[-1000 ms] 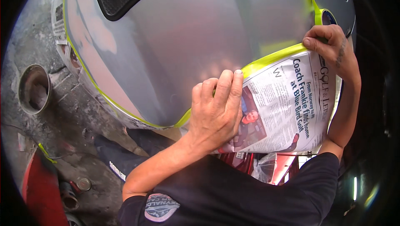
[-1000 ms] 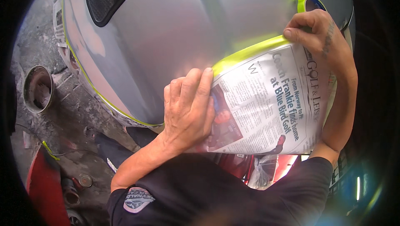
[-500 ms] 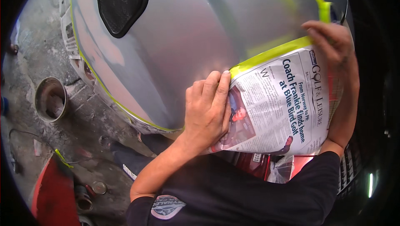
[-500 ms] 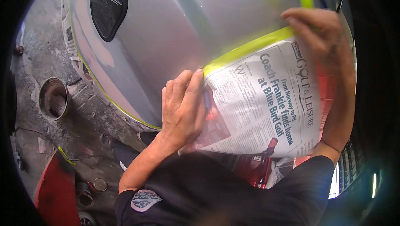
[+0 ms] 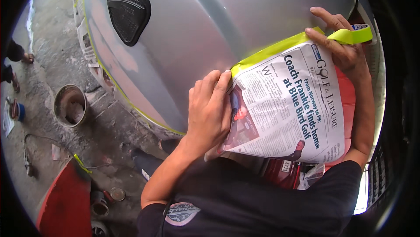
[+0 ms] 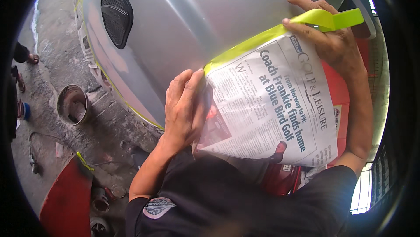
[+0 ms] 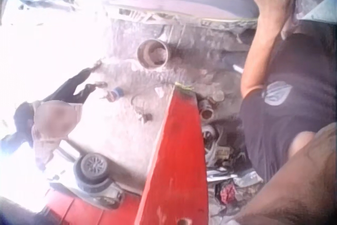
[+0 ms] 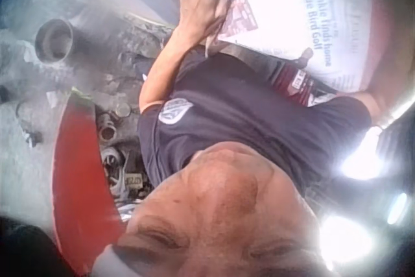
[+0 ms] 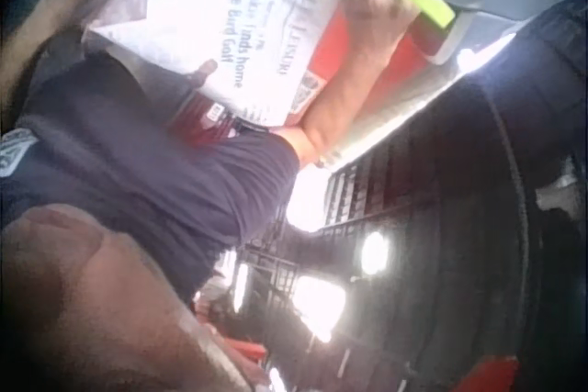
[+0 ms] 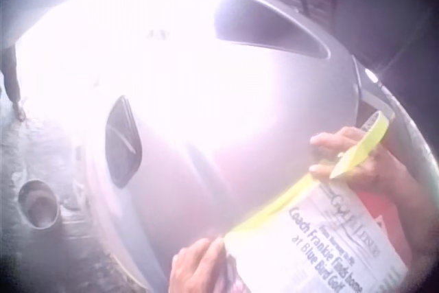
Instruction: The person tears off pieces of newspaper and uses yellow masking tape to cover the rear trunk and license plate area of a silver car. The person smooths the newspaper onto the surface and secures it with tape along the edges.
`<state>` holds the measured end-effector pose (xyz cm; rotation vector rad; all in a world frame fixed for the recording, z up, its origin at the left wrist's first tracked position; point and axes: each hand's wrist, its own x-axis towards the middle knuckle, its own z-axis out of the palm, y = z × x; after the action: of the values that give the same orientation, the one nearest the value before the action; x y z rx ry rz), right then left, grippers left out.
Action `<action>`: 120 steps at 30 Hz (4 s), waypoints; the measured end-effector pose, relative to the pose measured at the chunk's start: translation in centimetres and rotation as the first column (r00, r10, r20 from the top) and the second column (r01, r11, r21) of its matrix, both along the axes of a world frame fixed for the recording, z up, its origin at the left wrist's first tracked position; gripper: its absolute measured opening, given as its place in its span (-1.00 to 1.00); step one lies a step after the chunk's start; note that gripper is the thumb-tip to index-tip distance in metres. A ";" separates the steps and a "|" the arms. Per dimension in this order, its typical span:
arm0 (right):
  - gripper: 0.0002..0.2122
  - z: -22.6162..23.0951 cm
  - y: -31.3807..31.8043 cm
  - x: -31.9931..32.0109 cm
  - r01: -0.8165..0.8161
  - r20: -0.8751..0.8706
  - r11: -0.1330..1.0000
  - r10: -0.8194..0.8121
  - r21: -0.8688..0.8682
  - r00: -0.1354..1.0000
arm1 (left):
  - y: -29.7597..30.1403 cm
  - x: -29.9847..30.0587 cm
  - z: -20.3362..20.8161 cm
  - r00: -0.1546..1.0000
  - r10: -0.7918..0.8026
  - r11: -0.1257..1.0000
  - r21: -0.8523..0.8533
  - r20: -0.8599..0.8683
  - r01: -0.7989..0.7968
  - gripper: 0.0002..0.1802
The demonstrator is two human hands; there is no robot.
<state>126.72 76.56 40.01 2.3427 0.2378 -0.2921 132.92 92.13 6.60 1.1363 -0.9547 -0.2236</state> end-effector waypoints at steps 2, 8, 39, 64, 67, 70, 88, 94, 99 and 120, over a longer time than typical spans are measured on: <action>-0.64 0.0 0.3 -0.2 -0.023 0.015 1.000 0.023 0.016 1.000 | 0.1 0.0 0.1 1.000 0.009 1.000 0.016 0.013 -0.010 -0.41; -0.69 -0.8 0.0 -2.3 -0.013 0.074 0.995 0.006 0.098 0.997 | 0.3 0.0 0.3 0.997 -0.051 0.997 0.051 -0.053 0.054 -0.38; -0.60 -2.4 -1.2 -5.5 -0.207 0.223 0.975 0.186 0.079 0.957 | 6.4 -0.3 2.5 0.940 -0.319 0.925 -0.253 -0.117 0.282 -0.65; -0.70 -3.1 -1.6 -5.5 -0.174 0.377 0.939 0.052 0.297 0.925 | 3.8 1.3 1.8 0.877 -0.296 0.951 -0.198 -0.379 0.236 -0.62; -0.69 -4.1 -2.6 -6.2 -0.189 0.399 0.924 0.044 0.331 0.916 | 2.6 2.7 2.4 0.999 -0.049 0.997 -0.066 -0.018 0.047 -0.47; -0.68 -3.8 -1.7 -5.5 -0.195 0.406 0.926 0.050 0.323 0.912 | -0.2 5.0 2.4 0.899 0.262 0.957 0.026 0.350 -0.288 -0.37; -0.77 -4.2 -2.4 -6.1 -0.219 0.446 0.895 0.026 0.389 0.895 | -6.5 23.7 4.5 0.752 0.256 0.725 0.394 0.607 -0.565 -0.36; -0.76 -4.4 -1.7 -5.8 -0.210 0.455 0.868 -0.021 0.450 0.890 | -4.4 15.5 3.0 0.760 0.279 0.838 0.238 0.588 -0.491 -0.32; -0.74 -4.3 -2.2 -5.9 -0.252 0.460 0.891 0.056 0.378 0.886 | -4.7 16.9 3.0 0.770 0.289 0.812 0.281 0.568 -0.512 -0.30; -0.78 -3.9 -1.3 -5.7 -0.201 0.452 0.876 -0.022 0.439 0.892 | -3.9 16.4 2.3 0.792 0.267 0.801 0.330 0.549 -0.498 -0.23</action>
<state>121.02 75.27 36.12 2.7922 0.2111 0.4049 149.32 88.21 8.89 1.8716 -1.0952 0.2060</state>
